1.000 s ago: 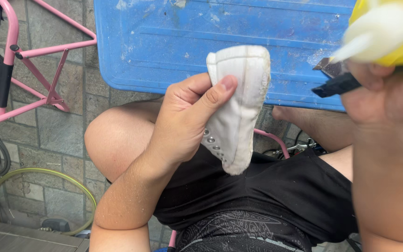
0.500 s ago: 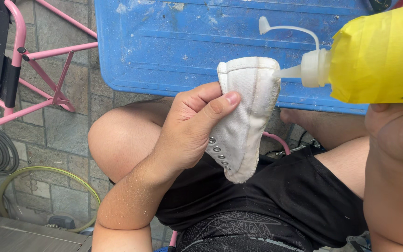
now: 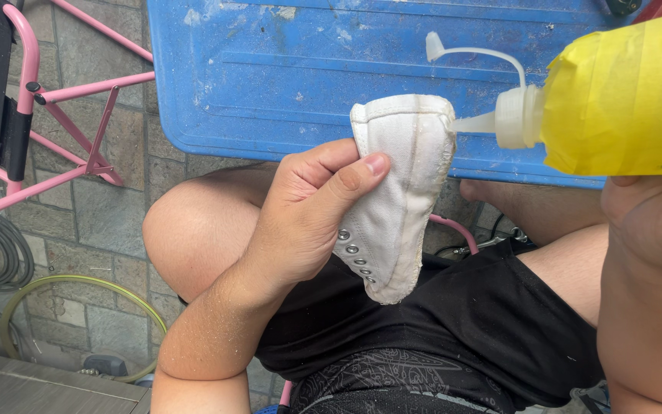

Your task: The person applies adhesive from a yellow bottle to the edge of a white canvas shoe, uses a black brush to spread the adhesive, and presses the fabric down against the sole.

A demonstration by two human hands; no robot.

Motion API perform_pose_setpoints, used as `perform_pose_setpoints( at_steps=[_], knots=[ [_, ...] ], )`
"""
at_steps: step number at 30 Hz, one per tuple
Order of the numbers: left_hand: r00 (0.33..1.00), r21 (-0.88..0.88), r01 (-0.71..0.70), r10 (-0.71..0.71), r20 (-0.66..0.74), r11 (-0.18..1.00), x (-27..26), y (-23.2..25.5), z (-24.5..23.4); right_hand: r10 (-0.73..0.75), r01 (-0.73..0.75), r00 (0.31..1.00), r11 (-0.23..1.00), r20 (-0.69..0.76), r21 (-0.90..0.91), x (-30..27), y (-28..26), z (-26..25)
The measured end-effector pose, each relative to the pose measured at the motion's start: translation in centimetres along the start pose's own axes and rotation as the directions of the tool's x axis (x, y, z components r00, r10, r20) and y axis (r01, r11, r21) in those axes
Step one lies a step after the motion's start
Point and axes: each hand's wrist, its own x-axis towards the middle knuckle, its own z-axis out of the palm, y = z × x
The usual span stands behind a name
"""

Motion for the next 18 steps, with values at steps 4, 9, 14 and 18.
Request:
perform_pose_setpoints(
  at_steps=[4,9,14,18],
  knots=[
    [1.000,-0.034,0.006,-0.007,-0.013,0.999,0.1,0.3,0.1,0.018,-0.021,0.998,0.998,0.052,0.059,-0.2,-0.4,0.1],
    [1.000,-0.057,0.022,-0.023,-0.011,0.998,0.3,0.5,0.5,0.031,-0.040,0.991,0.997,0.130,0.071,0.1,-1.2,0.4],
    [1.000,-0.128,0.031,-0.031,0.005,0.991,0.5,0.6,0.5,-0.029,0.025,0.991,0.999,0.131,0.029,0.3,-1.7,1.1],
    [0.998,-0.179,0.057,-0.056,0.013,0.982,0.5,0.7,0.4,-0.047,0.045,0.990,0.999,0.133,0.012,0.2,-2.0,1.4]
  ],
)
